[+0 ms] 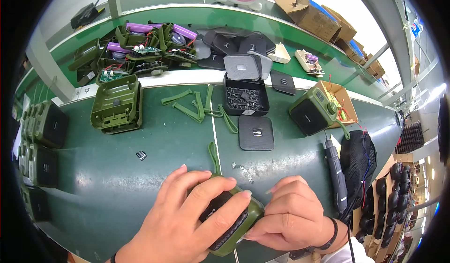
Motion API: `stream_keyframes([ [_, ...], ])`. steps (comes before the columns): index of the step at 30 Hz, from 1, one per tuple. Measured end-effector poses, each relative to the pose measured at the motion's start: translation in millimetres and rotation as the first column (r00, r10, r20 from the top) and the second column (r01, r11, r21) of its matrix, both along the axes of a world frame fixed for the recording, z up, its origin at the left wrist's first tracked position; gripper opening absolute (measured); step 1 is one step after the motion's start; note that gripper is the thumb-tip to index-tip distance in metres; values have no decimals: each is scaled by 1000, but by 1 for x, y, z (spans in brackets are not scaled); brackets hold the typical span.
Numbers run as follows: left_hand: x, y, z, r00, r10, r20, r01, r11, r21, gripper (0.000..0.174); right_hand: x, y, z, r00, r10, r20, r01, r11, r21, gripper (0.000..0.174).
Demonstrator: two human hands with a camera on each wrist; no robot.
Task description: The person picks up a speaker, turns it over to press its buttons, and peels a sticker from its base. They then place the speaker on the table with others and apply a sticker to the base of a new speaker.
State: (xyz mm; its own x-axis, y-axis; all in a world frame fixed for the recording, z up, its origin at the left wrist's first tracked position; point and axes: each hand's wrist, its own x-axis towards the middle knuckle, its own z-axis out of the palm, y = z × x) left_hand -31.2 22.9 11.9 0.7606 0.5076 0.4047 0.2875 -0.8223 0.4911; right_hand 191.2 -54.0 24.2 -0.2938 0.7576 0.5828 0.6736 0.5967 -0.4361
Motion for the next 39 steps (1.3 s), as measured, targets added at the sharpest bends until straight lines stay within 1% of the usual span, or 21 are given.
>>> stream_keyframes([
  [5,-1,-1,1,1000,15,-17,-14,999,33,69,-2,1,-1,1000,3,28,-4,1000,6,31],
  [7,1,-2,5,1000,19,-11,-19,1000,-11,69,-2,0,-2,999,3,52,-4,1000,13,30],
  [11,2,0,2,1000,3,-5,-4,1000,-29,70,-1,1,-8,996,12,84,-13,1000,10,30],
  [13,2,1,-4,997,-21,69,27,995,-94,73,-1,2,-10,995,31,100,-33,999,22,31],
  [14,2,1,-4,997,-23,71,30,995,-94,73,-2,2,-11,994,28,102,-30,999,22,31],
  [16,0,2,0,994,-86,62,96,977,-190,76,-3,2,-13,996,40,82,-43,999,27,31],
  [17,-1,3,3,994,-87,63,98,977,-190,76,-2,2,-14,996,39,82,-42,999,27,31],
  [19,-2,5,6,989,-93,114,123,947,-296,50,0,3,-15,991,64,121,-69,997,42,25],
  [20,-2,5,6,989,-93,114,123,947,-295,50,0,2,-16,991,63,121,-69,997,42,25],
  [22,-2,2,5,985,-80,151,115,963,-242,62,2,-2,-18,989,68,133,-74,996,39,24],
  [23,-3,1,5,985,-80,152,115,964,-241,62,2,-1,-18,989,68,133,-74,996,40,24],
  [25,-4,1,4,985,-94,141,135,939,-316,70,2,0,-17,986,83,141,-93,994,65,24],
  [29,-5,3,4,984,-96,152,139,943,-301,69,3,-2,-21,986,81,148,-95,992,89,30],
  [31,-5,3,4,982,-100,160,146,941,-305,71,1,-2,-22,995,72,67,-79,992,103,38],
  [32,-5,4,4,982,-101,160,146,942,-303,71,2,-2,-23,995,71,68,-78,991,105,38],
  [34,-5,4,4,979,-97,178,149,940,-308,72,5,-2,-24,991,134,8,-134,986,97,43],
  [35,-5,4,4,979,-98,179,150,940,-306,72,5,-3,-24,991,134,10,-134,986,98,43],
  [37,-4,3,4,980,-90,178,144,939,-313,72,4,-6,-25,994,102,-46,-100,993,55,42],
  [39,-4,3,4,980,-92,176,144,941,-308,72,2,-7,-22,996,78,-33,-77,996,40,40],
])
